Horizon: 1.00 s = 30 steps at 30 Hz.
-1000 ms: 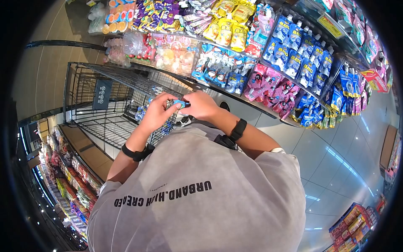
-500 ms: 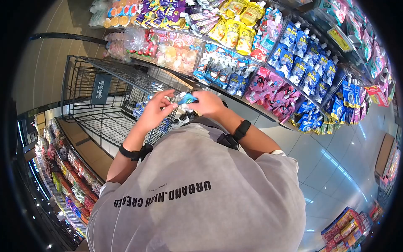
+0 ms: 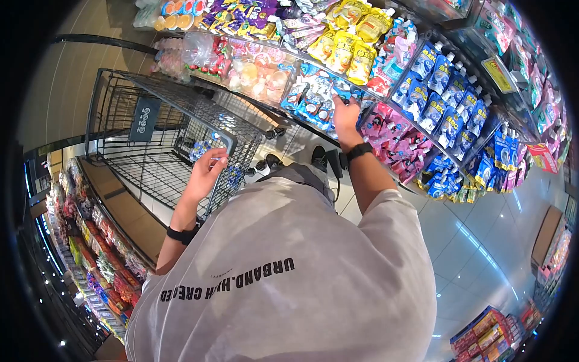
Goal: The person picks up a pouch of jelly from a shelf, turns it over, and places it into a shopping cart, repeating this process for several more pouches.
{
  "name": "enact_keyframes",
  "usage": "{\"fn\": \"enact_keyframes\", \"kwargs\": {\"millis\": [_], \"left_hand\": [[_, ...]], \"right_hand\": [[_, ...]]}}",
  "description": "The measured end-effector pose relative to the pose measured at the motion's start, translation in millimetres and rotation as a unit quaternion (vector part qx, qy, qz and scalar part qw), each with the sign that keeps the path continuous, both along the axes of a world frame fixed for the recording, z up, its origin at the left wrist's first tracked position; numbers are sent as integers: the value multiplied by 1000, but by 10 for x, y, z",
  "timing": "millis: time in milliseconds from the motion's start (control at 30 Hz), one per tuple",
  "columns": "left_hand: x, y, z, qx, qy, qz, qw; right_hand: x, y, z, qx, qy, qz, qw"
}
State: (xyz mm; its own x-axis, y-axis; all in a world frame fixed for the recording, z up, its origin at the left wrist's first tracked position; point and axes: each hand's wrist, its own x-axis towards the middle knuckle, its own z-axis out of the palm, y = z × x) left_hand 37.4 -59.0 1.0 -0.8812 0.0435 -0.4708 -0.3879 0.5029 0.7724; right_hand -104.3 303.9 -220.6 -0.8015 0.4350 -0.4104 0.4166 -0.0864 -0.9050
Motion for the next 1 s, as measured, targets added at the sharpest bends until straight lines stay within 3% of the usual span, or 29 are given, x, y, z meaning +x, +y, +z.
{"fn": "enact_keyframes", "kwargs": {"millis": [133,267,433,500,600,633,767,867,933,1000], "left_hand": [[68,-37,-54,0,7,16,1000],[99,-39,-44,3,9,17,1000],[132,-52,-19,-2,1,22,1000],[154,-71,-14,-12,-4,16,1000],[199,-64,-15,-20,8,23,1000],[202,-71,-31,-16,10,21,1000],[219,-110,-48,-12,2,35,999],[238,-142,-37,-9,7,38,999],[269,-187,-63,-8,17,43,999],[292,-223,-54,-13,26,58,998]], "right_hand": [[-203,34,-445,141,0,-12,990],[-319,-64,-379,170,-51,-80,981],[-446,-83,-519,71,2,-98,993],[-535,-98,-787,246,-8,-127,961],[-487,-303,-238,261,-98,-138,950],[-486,-379,133,208,-148,-154,954],[-572,-417,105,234,-206,-175,934],[-526,-371,-204,264,-109,-143,947],[-434,-393,-71,269,-90,-110,953],[-409,-395,-84,343,-20,-87,935]]}}
